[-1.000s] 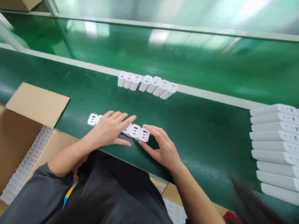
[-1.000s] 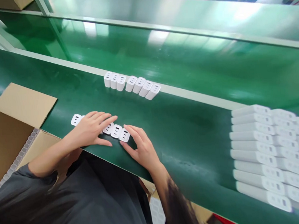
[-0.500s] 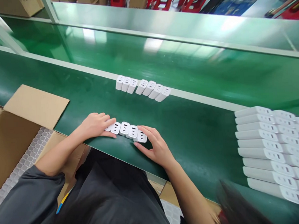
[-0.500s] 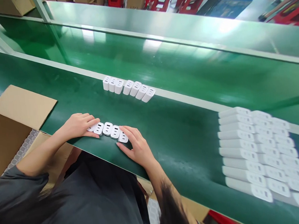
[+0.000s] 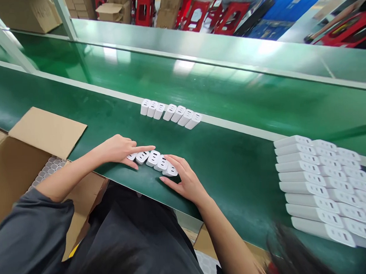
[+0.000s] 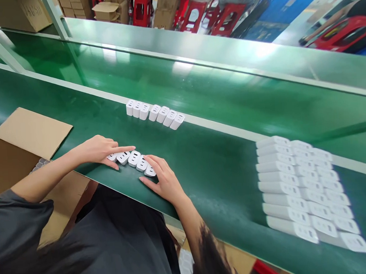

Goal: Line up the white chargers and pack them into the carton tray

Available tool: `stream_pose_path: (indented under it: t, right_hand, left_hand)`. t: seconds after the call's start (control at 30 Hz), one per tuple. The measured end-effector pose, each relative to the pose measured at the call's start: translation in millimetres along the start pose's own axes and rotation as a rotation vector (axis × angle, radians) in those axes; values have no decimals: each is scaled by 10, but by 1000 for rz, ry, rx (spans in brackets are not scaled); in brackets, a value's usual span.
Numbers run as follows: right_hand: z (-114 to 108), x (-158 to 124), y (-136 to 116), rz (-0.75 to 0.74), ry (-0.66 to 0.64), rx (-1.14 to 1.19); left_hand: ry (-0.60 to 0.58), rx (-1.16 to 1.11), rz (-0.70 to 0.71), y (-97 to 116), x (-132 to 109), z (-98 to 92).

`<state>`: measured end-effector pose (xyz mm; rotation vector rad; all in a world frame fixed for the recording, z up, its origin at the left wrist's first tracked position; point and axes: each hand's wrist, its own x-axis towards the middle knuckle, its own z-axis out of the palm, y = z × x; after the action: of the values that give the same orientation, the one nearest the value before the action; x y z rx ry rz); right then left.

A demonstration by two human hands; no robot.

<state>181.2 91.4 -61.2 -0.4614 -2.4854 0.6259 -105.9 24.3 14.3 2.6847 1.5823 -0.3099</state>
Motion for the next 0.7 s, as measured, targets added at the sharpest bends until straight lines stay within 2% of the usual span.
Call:
stream_pose_path:
  t: [0.1, 0.2, 0.37, 0.57, 0.7]
  right_hand:
    - [3, 5, 2, 0, -6, 7]
    - [-1, 9, 4, 12, -1, 2]
    - [-7, 13, 3, 12, -10, 10]
    - [5, 1, -27, 22, -7, -10]
    - [7, 27, -25, -24, 36, -48]
  left_hand:
    - [-40, 13, 74, -41, 74, -46]
    - [-25, -14, 46, -33, 84, -18]
    - [26, -61, -43, 37, 58, 61]
    - [84, -61, -53, 55, 74, 134]
    - [174, -82, -38, 60, 70, 190]
